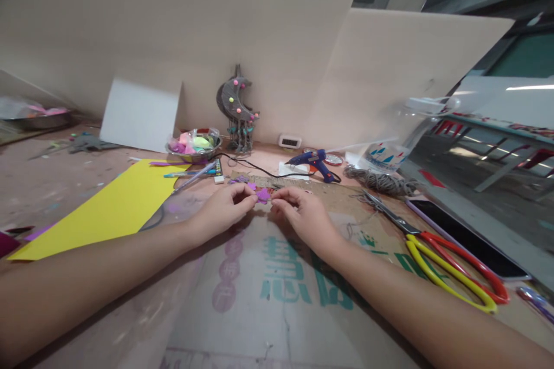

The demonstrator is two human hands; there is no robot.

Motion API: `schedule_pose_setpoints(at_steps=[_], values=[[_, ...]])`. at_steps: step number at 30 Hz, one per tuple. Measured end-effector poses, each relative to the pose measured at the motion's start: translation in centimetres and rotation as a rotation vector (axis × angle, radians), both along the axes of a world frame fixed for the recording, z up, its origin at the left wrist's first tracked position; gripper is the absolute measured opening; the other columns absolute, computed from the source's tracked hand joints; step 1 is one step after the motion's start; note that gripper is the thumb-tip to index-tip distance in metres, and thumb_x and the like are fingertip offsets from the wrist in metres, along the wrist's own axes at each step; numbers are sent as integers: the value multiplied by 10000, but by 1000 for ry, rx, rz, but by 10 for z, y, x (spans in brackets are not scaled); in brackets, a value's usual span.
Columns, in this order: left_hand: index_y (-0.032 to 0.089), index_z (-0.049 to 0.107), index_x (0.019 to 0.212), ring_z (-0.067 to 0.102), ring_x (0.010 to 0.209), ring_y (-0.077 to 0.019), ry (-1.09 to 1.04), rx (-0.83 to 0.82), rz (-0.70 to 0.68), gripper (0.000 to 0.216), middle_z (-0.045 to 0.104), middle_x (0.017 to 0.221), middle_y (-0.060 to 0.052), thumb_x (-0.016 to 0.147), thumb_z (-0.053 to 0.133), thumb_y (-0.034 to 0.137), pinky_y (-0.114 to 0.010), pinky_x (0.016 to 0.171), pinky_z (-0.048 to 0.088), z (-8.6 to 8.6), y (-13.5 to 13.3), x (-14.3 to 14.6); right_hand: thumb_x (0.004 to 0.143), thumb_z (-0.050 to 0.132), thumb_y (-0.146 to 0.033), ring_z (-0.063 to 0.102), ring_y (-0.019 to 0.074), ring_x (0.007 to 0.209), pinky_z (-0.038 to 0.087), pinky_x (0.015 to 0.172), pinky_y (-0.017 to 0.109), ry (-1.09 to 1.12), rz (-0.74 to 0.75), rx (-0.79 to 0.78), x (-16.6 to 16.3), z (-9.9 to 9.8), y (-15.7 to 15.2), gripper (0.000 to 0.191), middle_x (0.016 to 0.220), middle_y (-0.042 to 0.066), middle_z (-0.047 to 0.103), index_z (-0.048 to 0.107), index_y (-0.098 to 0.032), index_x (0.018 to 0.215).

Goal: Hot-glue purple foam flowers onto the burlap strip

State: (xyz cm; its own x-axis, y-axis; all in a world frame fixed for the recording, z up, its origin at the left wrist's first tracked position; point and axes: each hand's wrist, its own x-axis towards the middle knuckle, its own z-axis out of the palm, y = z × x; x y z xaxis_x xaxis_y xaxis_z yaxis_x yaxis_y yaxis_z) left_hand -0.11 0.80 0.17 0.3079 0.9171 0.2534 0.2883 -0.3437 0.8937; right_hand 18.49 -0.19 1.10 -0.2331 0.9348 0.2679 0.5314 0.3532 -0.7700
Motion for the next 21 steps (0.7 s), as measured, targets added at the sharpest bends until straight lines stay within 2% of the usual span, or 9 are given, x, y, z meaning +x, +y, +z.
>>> schedule_pose_setpoints(at_steps=[4, 6, 11, 14, 17, 21], values=[[167, 515, 687, 491, 474, -95, -1, -54, -17, 165, 522, 526, 31, 762, 465, 305, -196, 458, 359, 0, -1, 0, 840, 470, -266, 646, 174, 779, 500, 727, 327, -3, 24, 95, 0, -2, -2, 164, 837, 33, 672, 531, -215, 984], [167, 524, 708, 483, 452, -93, 6, -85, -29, 162, 521, 513, 34, 758, 463, 309, -194, 438, 349, -1, -1, 0, 836, 481, -257, 644, 178, 803, 497, 745, 333, -31, 19, 139, -1, -2, -3, 169, 878, 44, 665, 526, -212, 992], [162, 574, 711, 508, 527, -100, 88, -38, -30, 169, 561, 581, 20, 734, 479, 300, -198, 492, 368, -1, -1, 0, 823, 511, -228, 622, 170, 764, 478, 710, 313, -232, -12, 319, 2, 0, -4, 105, 825, 26, 671, 605, -220, 867], [159, 587, 694, 522, 590, -111, 143, -10, -53, 172, 584, 626, 13, 726, 478, 289, -205, 545, 382, -1, -1, 0, 819, 524, -227, 590, 180, 799, 457, 730, 326, -300, 29, 503, 4, 2, -2, 117, 835, 47, 651, 641, -213, 810], [156, 593, 705, 530, 610, -120, 183, -18, -86, 183, 597, 643, 8, 725, 465, 285, -213, 567, 390, -1, -1, 0, 813, 544, -241, 552, 184, 771, 434, 714, 329, -366, 32, 648, 5, 3, 0, 125, 761, 56, 613, 659, -203, 779], [152, 603, 714, 542, 640, -129, 208, -21, -108, 194, 610, 669, -1, 722, 462, 285, -221, 594, 401, 0, -1, 0, 822, 536, -242, 549, 172, 707, 420, 689, 317, -399, 38, 619, 6, 3, -1, 129, 699, 31, 623, 660, -208, 809]])
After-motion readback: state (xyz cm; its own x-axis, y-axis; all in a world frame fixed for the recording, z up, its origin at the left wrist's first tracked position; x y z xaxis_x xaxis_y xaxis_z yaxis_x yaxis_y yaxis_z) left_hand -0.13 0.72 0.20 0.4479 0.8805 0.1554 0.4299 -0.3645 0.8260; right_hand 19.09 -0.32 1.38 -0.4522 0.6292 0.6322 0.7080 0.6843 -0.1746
